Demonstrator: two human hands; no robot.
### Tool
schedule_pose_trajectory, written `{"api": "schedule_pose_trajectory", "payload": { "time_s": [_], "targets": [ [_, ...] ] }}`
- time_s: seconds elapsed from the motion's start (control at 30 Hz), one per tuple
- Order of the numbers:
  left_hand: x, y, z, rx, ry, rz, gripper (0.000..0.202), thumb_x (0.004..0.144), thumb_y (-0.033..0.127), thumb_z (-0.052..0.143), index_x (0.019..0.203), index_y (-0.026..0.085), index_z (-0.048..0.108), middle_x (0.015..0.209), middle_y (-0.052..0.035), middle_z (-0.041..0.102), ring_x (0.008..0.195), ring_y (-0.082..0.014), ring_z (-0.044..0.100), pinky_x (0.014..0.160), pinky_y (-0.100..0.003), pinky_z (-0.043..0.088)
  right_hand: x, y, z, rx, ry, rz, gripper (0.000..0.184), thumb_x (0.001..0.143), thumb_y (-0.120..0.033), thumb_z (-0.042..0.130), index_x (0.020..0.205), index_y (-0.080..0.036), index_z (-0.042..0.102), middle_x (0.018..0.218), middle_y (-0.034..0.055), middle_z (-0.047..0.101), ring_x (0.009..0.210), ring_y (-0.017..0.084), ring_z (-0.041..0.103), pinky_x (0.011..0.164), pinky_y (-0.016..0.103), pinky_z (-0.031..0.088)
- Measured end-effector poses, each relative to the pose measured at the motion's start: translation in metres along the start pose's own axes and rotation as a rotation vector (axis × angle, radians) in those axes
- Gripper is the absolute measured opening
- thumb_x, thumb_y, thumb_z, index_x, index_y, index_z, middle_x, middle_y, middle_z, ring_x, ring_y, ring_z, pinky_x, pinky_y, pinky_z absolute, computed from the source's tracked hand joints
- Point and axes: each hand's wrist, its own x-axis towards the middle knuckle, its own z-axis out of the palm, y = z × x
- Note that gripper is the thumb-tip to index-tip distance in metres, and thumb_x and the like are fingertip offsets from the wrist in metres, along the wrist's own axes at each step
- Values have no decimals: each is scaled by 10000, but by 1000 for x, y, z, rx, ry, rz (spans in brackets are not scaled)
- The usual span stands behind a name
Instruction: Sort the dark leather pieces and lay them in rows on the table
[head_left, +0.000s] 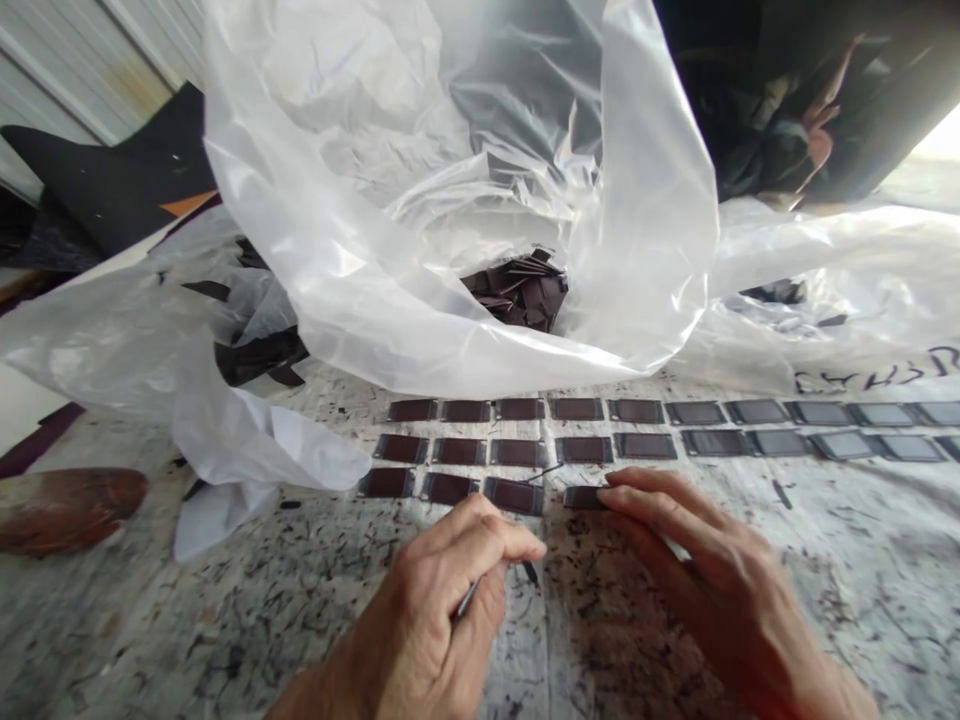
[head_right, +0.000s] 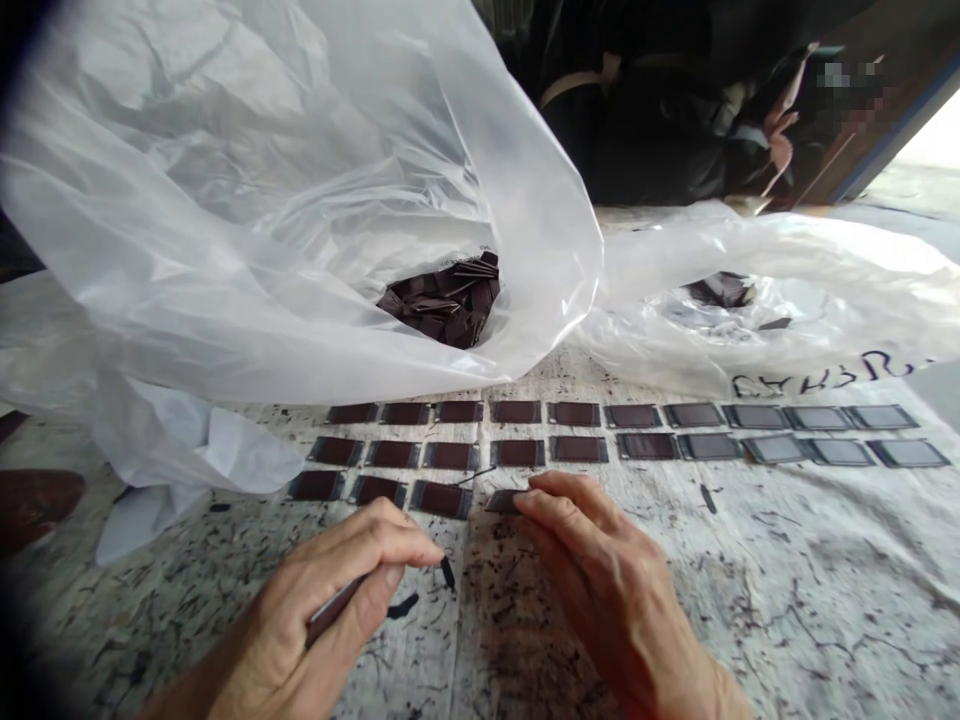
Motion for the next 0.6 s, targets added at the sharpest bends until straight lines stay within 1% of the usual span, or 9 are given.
{"api": "schedule_pose_trajectory", "payload": {
  "time_s": [0.1,0.2,0.27,0.4,0.47,0.53,0.6],
  "targets": [
    [-2,4,7,106,11,39,381,790,-1,371,976,228,613,839,-16,640,779,-131,621,733,-204,522,-2,2,-2,-73,5,-96,215,882,-154,465,947,-214,662,1018,66,688,844,158,694,765,237,581],
    [-5,8,12,207,-13,63,432,716,-44,365,931,221,630,824,-15,631,772,-132,620,724,-208,535,0,3,-5,-72,1,-169,259,897,-143,409,917,-221,655,965,59,706,836,162,699,787,245,583],
    [-6,10,14,263,-11,64,422,703,-51,371,903,215,630,825,-14,626,788,-132,618,732,-207,536,1,3,-8,-25,-21,-175,268,899,-122,398,922,-228,643,981,55,701,840,148,699,765,206,583],
    [-4,10,15,308,22,71,399,685,-51,383,866,212,623,807,-18,621,780,-139,611,740,-217,537,0,5,-11,59,-39,-178,241,874,-71,452,966,-234,604,1051,44,663,853,114,693,748,131,562],
    [-2,7,15,315,3,63,387,688,-45,389,859,209,627,800,-21,619,772,-143,606,738,-224,539,-4,9,-13,88,-83,-179,241,867,-64,473,979,-244,588,1070,36,646,865,108,688,753,115,554],
    [-1,2,15,312,-36,66,375,697,-35,395,859,205,633,791,-22,616,764,-144,603,721,-223,541,-8,13,-14,98,-134,-175,268,861,-60,495,1030,-255,570,1115,38,623,919,114,677,783,113,545],
    [0,-2,15,307,-76,73,365,696,-29,399,848,202,635,781,-24,611,763,-147,599,706,-222,539,-10,15,-15,88,-143,-178,325,855,-49,508,1097,-261,551,1152,46,604,991,131,655,829,134,536]
  ]
}}
